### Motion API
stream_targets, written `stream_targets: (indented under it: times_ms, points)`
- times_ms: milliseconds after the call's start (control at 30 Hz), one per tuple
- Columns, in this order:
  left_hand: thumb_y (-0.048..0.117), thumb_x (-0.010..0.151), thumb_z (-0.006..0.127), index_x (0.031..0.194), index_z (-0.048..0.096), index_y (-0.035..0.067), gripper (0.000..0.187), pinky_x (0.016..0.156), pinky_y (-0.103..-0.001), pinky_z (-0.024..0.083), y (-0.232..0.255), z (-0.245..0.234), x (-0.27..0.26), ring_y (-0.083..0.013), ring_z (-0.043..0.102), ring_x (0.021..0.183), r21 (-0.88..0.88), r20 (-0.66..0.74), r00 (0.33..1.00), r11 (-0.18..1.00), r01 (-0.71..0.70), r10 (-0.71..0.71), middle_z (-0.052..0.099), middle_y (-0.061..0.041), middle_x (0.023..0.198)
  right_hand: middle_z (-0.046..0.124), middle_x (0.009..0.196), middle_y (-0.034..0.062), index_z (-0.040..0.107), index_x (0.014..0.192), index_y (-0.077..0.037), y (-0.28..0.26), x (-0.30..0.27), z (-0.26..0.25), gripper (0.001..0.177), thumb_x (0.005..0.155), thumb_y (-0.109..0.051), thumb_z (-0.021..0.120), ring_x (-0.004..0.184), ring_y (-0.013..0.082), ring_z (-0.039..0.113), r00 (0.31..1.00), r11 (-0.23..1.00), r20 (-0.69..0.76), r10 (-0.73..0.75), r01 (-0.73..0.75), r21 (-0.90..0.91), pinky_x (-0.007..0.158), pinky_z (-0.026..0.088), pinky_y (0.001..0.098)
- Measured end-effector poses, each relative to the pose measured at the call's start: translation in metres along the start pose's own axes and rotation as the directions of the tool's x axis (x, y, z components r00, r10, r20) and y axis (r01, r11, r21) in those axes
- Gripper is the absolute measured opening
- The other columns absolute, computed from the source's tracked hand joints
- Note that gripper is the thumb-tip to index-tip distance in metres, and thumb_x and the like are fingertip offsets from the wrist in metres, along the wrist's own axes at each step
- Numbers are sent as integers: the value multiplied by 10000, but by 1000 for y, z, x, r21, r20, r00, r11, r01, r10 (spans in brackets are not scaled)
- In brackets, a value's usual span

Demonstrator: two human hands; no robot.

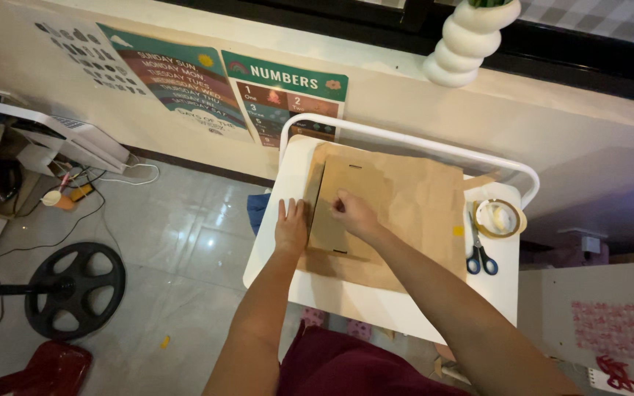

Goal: The person wraps a small cardboard box in brown paper, cuts yellow tape with scissors, and secures the package by folding and taping the paper edges. The person then folds the top flaps of the wrapped package.

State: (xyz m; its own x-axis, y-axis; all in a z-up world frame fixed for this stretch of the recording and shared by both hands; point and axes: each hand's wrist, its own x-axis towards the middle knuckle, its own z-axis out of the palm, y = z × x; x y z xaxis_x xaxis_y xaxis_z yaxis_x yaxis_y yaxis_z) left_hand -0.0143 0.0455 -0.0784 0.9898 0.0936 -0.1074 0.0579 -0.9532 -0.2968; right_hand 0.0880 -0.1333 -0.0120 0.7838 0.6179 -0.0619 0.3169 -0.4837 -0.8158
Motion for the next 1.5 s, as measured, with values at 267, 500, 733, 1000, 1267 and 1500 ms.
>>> stream_targets:
  times_ms: [267, 500, 733, 1000, 1267, 1500]
  points:
    - [197, 969, 512, 1466, 527, 97, 507, 1222, -571, 142, -4, 17, -6, -322, 299, 1451, -199, -124, 986, 976, 84, -110, 403, -38, 1537, 666, 1224, 228, 631, 1347, -120, -25, 9, 4, 611, 798, 98, 475, 1080, 406, 643, 948, 924, 153, -278, 308, -226, 932, 513, 459]
    - [111, 901, 553, 1535, 445, 327, 678, 1159, -581, 225, -9, 6, -14, -326, 355, 1342, -298, -38, 986, 944, 142, -160, 422, -44, 1415, 669, 1200, 119, 572, 1400, -303, -40, 17, 7, 471, 967, -127, 521, 1046, 338, 680, 947, 661, 321, -20, 253, -706, 889, 535, 477]
    - [84, 890, 578, 1542, 426, 346, 720, 1137, -581, 251, -12, -7, -19, -328, 369, 1321, -345, -157, 971, 931, 118, -181, 415, -48, 1404, 672, 1118, 62, 560, 1383, -395, -17, 49, 38, 506, 937, -158, 564, 985, 259, 708, 946, 426, 315, 76, 255, -868, 781, 538, 435]
    - [53, 747, 685, 1491, 422, 398, 862, 1127, -519, 250, -22, -20, -25, -365, 332, 1349, -594, 23, 984, 789, 157, -178, 379, -68, 1438, 713, 1113, 34, 620, 1343, -363, 8, 64, 52, 433, 973, -149, 552, 1022, 263, 724, 931, 400, 353, 89, 291, -869, 749, 561, 422]
    - [42, 838, 652, 1257, 721, 411, 563, 1144, -521, 232, -20, 4, -8, -341, 349, 1345, -752, -46, 929, 625, 210, -368, 420, -12, 1446, 679, 1186, 50, 513, 1435, -407, -10, 62, 43, 500, 987, -190, 548, 1076, 268, 698, 895, 382, 389, 217, 289, -878, 779, 572, 427]
    - [207, 853, 731, 1084, 790, 427, 324, 1164, -522, 202, -16, 9, 20, -300, 332, 1373, -807, 266, 837, 364, 464, -478, 440, 61, 1450, 693, 1197, 31, 569, 1391, -360, -12, 62, 39, 474, 968, -148, 562, 1088, 261, 706, 906, 513, 390, 166, 258, -819, 806, 579, 413]
